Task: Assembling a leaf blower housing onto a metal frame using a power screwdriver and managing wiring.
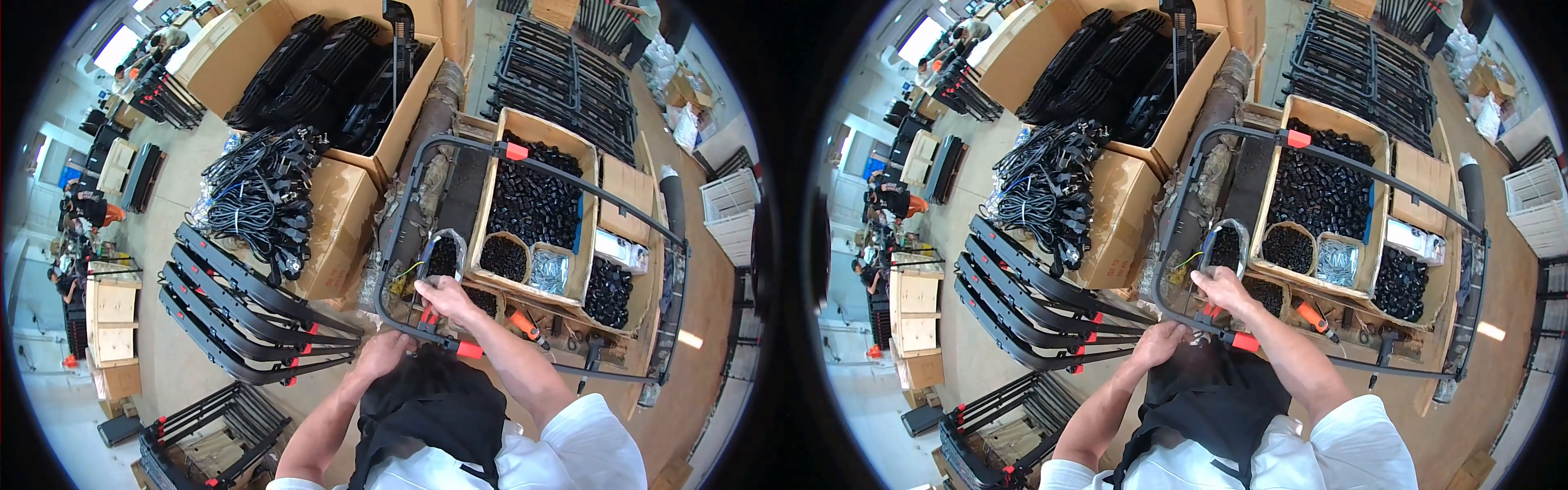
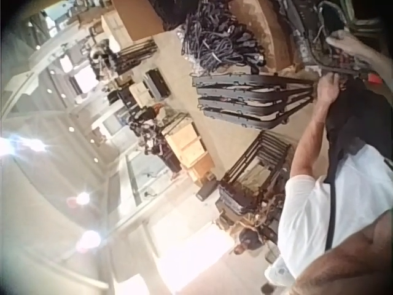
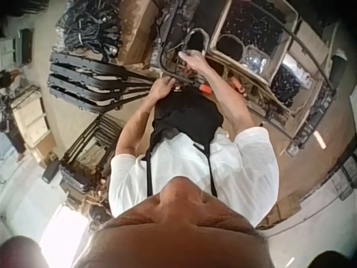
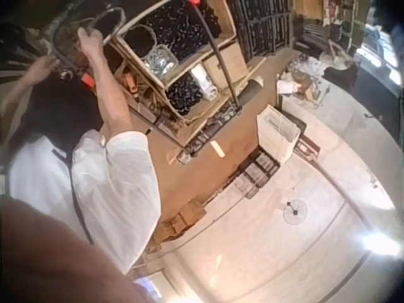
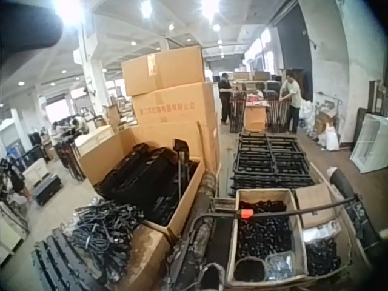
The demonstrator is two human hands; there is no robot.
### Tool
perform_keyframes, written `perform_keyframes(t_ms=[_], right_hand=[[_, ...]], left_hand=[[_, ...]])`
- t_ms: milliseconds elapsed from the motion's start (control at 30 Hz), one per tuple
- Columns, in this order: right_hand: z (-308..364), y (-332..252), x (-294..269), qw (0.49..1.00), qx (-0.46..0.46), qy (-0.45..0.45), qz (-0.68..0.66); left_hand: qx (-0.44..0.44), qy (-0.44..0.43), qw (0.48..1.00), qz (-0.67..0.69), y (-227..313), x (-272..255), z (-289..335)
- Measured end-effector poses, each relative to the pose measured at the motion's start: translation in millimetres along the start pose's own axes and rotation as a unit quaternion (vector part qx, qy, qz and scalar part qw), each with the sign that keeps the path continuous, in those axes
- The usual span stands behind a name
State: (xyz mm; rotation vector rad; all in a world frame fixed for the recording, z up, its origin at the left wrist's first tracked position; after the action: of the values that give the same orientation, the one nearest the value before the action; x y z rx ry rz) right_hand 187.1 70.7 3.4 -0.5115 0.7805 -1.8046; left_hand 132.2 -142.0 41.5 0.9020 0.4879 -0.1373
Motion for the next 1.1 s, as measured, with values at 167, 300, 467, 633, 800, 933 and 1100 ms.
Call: perform_keyframes(t_ms=[167,300,467,633,800,933,1100], right_hand=[[-10.2,-16.2,7.3,0.989,-0.075,0.105,0.065],[-7.4,-30.9,13.2,0.979,-0.096,0.171,0.050],[-28.4,-34.4,23.0,0.974,-0.124,0.179,0.059],[-27.2,-34.4,20.1,0.975,-0.104,0.185,0.071],[-29.6,-35.7,24.3,0.974,-0.105,0.183,0.079],[-33.6,-28.4,6.6,0.996,-0.051,0.069,0.038],[-40.0,-8.9,-53.7,0.931,-0.075,0.200,0.297]], left_hand=[[0.111,-0.103,0.980,-0.126,1.4,-12.6,-17.5],[0.047,-0.162,0.957,0.237,-25.4,-17.8,-20.2],[-0.021,-0.054,0.832,0.551,-62.8,25.4,-18.3],[-0.025,-0.013,0.794,0.608,-36.0,39.1,-7.0],[0.032,-0.013,0.831,0.555,-45.3,38.3,-6.3],[0.020,0.047,0.830,0.555,-44.4,44.1,-2.4],[0.027,0.079,0.825,0.559,-33.3,45.9,-2.3]])
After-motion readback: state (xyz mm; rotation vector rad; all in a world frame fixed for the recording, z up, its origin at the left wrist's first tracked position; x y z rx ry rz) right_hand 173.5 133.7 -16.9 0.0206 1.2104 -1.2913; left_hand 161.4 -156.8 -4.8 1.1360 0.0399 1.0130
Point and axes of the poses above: each hand's wrist, its own z-axis away from the middle knuckle, its own x-axis out of the palm, y = z × x, the point moved 3 cm from there along -z, towards the middle knuckle, and after that the axes turned 11 degrees about x, right-handed, at the moved point
